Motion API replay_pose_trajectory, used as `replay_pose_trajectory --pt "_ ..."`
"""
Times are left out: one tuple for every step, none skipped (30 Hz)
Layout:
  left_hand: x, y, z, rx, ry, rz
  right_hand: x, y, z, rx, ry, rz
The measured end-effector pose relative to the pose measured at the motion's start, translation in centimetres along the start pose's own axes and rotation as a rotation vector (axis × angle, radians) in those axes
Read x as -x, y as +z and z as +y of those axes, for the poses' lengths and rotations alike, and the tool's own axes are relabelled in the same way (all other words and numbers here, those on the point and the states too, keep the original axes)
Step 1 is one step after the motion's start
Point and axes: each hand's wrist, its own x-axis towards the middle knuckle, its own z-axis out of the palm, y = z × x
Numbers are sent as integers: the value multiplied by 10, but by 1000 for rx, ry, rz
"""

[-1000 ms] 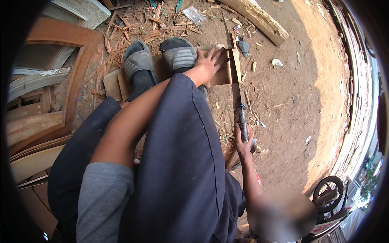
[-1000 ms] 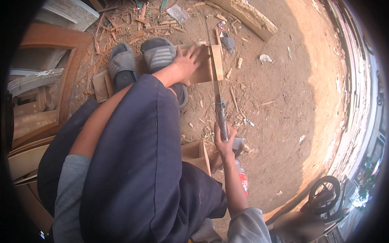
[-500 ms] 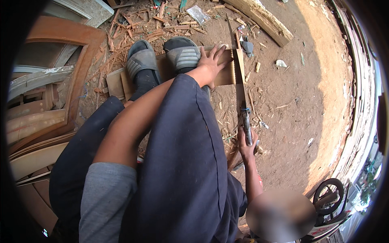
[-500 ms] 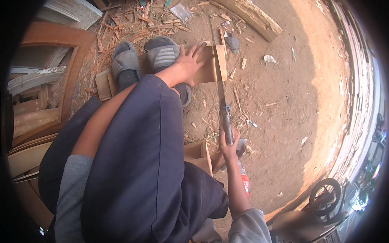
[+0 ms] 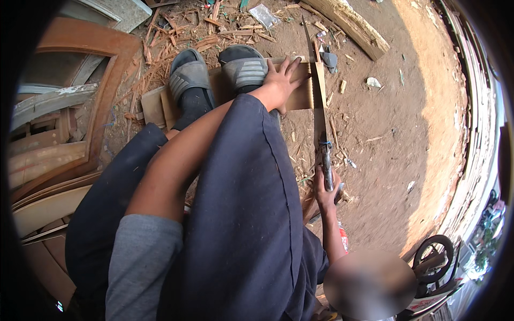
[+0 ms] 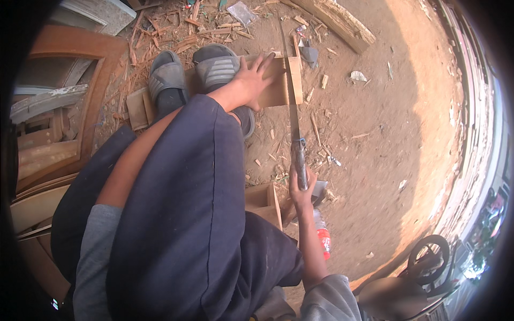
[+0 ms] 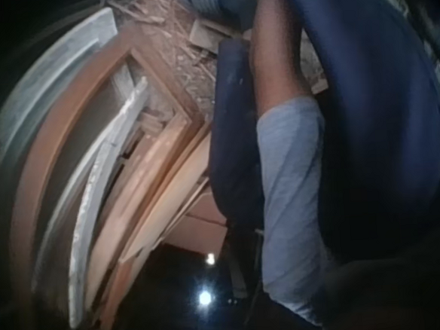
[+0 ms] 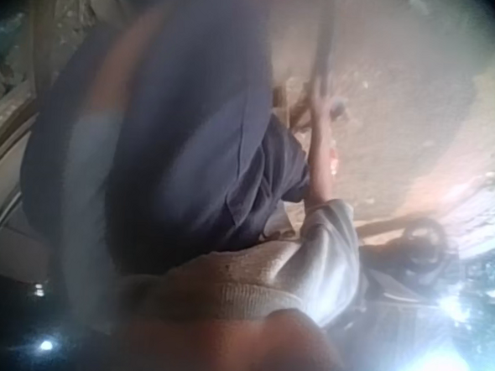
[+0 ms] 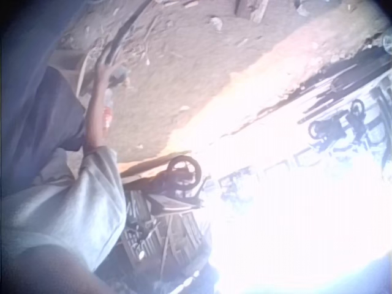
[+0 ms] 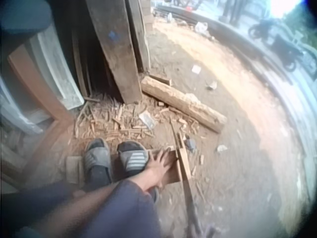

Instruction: The person uses a chisel and mallet to carve a rectangular recess into a wooden plank. They then switch to a hand saw to cut a separate piece of wood.

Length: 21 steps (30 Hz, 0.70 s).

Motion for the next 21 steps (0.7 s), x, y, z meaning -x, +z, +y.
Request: replay_pose_trajectory --pt "-1 -1 1 3 -3 -1 -4 5 -3 9 -27 1" --pt "0 -1 1 4 -2 -4 -9 10 -6 17 -55 3" --pt "1 -1 0 4 -2 -5 -14 15 -12 11 -84 7" --pt "1 -1 0 4 -2 -6 -18 15 -11 13 -80 15" --pt "1 -2 0 9 -1 10 -21 15 -9 15 -77 23" --pt "1 -1 0 8 -3 13 -23 15 -9 14 -74 27" --pt "1 0 0 7 -5 16 -21 13 -13 6 5 -3" --pt "1 1 -1 5 -7 19 -19 12 -12 16 -16 5" --pt "1 1 -1 4 -1 13 -18 11 -10 26 -39 15" --pt "1 0 0 3 5 7 -17 10 -7 36 -61 25" --pt "0 -1 0 2 11 0 -13 7 -4 59 -68 26" --pt "0 -1 0 -2 8 8 -6 3 1 80 -71 26" --pt "0 0 0 -5 5 14 0 0 6 101 -74 24" --pt "0 1 0 -8 1 20 4 -4 12 89 -64 15" --pt "0 2 0 -10 1 23 7 -7 12 78 -53 7" --pt "0 3 0 -12 0 26 9 -7 13 67 -41 -1" --pt "0 5 0 -14 -1 29 10 -8 13 3 -25 8" --pt "0 3 1 -14 -2 29 8 -9 14 21 -44 -7" --pt "-1 2 1 -14 -4 28 5 -11 16 38 -63 -23" --pt "0 1 2 -14 -6 27 0 -12 17 56 -82 -39" --pt "-1 1 2 -13 -5 26 -7 -8 8 45 -85 -27"
